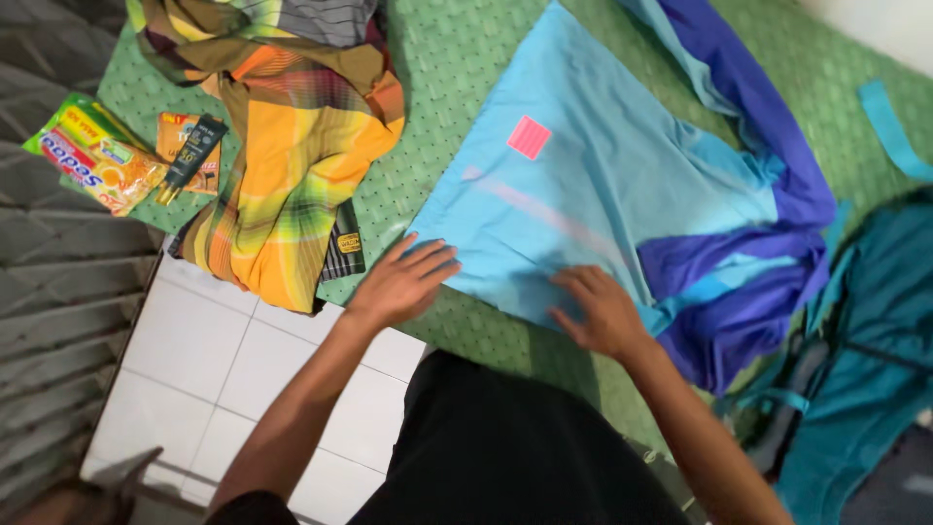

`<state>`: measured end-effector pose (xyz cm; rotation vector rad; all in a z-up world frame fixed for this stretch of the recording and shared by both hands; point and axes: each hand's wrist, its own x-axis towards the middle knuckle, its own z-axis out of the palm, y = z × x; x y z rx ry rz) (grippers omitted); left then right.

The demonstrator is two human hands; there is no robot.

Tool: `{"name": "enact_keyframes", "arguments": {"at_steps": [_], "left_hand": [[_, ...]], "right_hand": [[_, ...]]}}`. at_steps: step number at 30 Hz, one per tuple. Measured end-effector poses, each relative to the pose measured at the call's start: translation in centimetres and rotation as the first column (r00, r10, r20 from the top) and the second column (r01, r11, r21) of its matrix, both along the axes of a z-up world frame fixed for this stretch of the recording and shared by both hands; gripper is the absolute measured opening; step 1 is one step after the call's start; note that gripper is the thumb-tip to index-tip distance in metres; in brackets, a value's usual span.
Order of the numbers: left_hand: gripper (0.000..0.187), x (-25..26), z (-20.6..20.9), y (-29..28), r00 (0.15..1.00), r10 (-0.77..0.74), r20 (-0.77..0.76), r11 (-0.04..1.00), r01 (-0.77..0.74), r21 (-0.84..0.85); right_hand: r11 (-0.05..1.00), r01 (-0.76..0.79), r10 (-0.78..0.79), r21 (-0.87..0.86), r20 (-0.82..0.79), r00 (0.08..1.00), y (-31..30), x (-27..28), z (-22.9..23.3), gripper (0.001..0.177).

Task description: The person folds a light blue and purple jacket, then a plaid shirt, and finally a dark patterned cloth on a green mat. Each item is folded into a compact bundle and placed into a teal backpack.

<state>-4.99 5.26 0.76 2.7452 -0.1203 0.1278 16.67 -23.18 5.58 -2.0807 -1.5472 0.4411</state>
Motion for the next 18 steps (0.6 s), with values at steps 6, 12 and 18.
{"name": "enact_keyframes", "arguments": {"at_steps": [6,12,18], "left_hand": [[0.039,-0.2,-0.7,1.8,0.999,-0.008,0.039,0.992,0.003,0.127],[0.018,2.0,1.2,4.4,0.907,0.191,-0.377,0.885,-0.324,-0.333],[0.03,7.8,1.7,5.2,0.967,0.121,-0.223,0.567,-0.251,-0.784]], "right_hand": [[0.979,0.204,-0.192,-0.011,0.288,0.938,-7.1,-3.4,-1.7,0.06],[0.877,0.447,-0.447,-0.178,0.039,0.894,-11.8,-2.0,-4.3,0.017],[0.796,0.556,-0.606,-0.24,-0.332,0.723,-10.9,2.4,-3.7,0.032]]}}
